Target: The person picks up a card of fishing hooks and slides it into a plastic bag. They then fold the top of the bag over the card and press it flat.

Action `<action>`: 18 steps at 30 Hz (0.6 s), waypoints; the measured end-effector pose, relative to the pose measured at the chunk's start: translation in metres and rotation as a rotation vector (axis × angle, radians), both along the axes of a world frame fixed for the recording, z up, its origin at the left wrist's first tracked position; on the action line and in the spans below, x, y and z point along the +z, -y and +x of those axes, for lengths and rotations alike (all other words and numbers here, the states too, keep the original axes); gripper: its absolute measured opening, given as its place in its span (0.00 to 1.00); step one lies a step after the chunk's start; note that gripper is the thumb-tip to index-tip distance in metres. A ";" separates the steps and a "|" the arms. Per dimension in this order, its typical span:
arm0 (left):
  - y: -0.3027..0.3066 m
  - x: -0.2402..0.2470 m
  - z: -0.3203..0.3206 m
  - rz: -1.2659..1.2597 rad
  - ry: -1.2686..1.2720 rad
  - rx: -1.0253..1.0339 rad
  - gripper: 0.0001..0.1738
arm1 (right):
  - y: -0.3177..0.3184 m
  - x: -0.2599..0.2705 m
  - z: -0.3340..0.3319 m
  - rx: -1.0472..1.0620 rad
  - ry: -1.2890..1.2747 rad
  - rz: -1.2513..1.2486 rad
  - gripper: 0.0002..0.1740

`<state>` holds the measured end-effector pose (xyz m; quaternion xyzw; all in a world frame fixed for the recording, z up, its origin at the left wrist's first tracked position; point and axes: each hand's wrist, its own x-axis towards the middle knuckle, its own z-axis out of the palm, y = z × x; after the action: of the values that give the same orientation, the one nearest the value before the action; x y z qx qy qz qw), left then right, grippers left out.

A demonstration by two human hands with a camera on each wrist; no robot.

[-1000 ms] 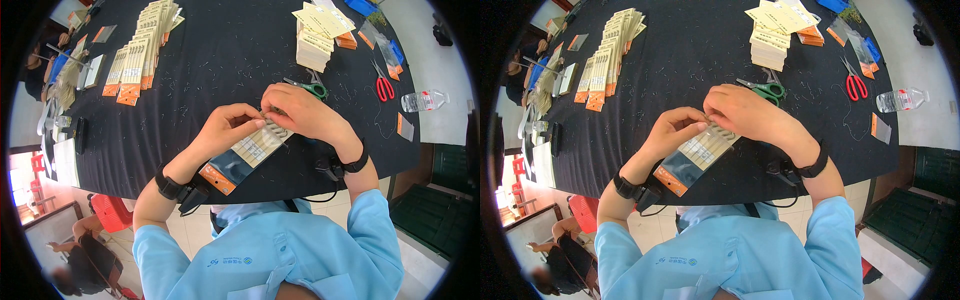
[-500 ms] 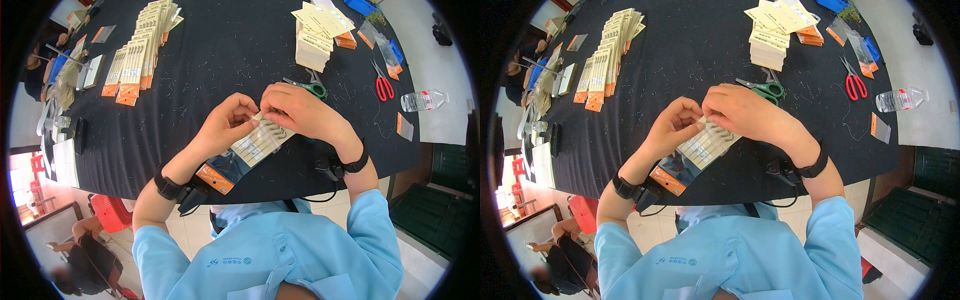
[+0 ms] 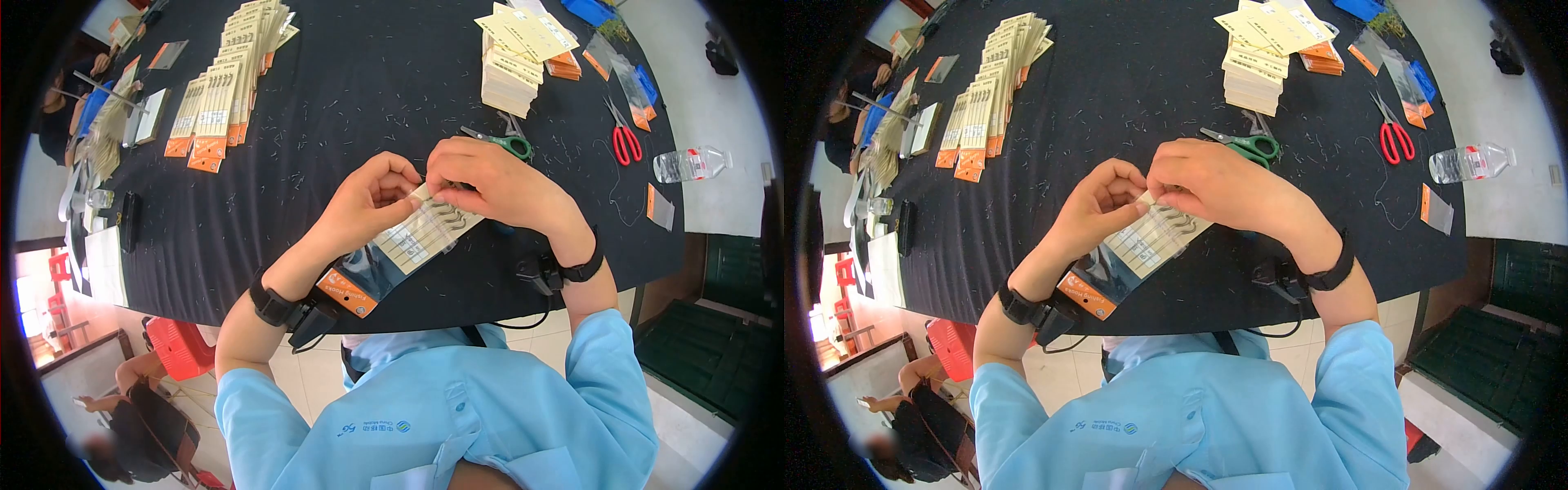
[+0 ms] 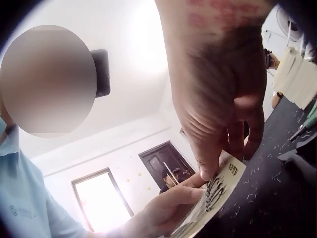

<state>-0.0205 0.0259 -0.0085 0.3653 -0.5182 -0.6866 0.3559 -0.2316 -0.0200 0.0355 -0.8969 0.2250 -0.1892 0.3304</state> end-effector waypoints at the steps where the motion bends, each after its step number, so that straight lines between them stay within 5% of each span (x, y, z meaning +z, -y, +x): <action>1: 0.000 0.000 0.000 0.000 0.000 0.000 0.13 | 0.000 0.000 -0.001 0.000 0.000 0.000 0.06; 18: -0.001 0.000 0.000 -0.001 0.011 -0.017 0.12 | -0.003 0.003 0.001 -0.109 -0.082 0.235 0.08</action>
<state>-0.0203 0.0264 -0.0086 0.3647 -0.5234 -0.6872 0.3474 -0.2304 -0.0171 0.0388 -0.8455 0.3072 -0.1424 0.4129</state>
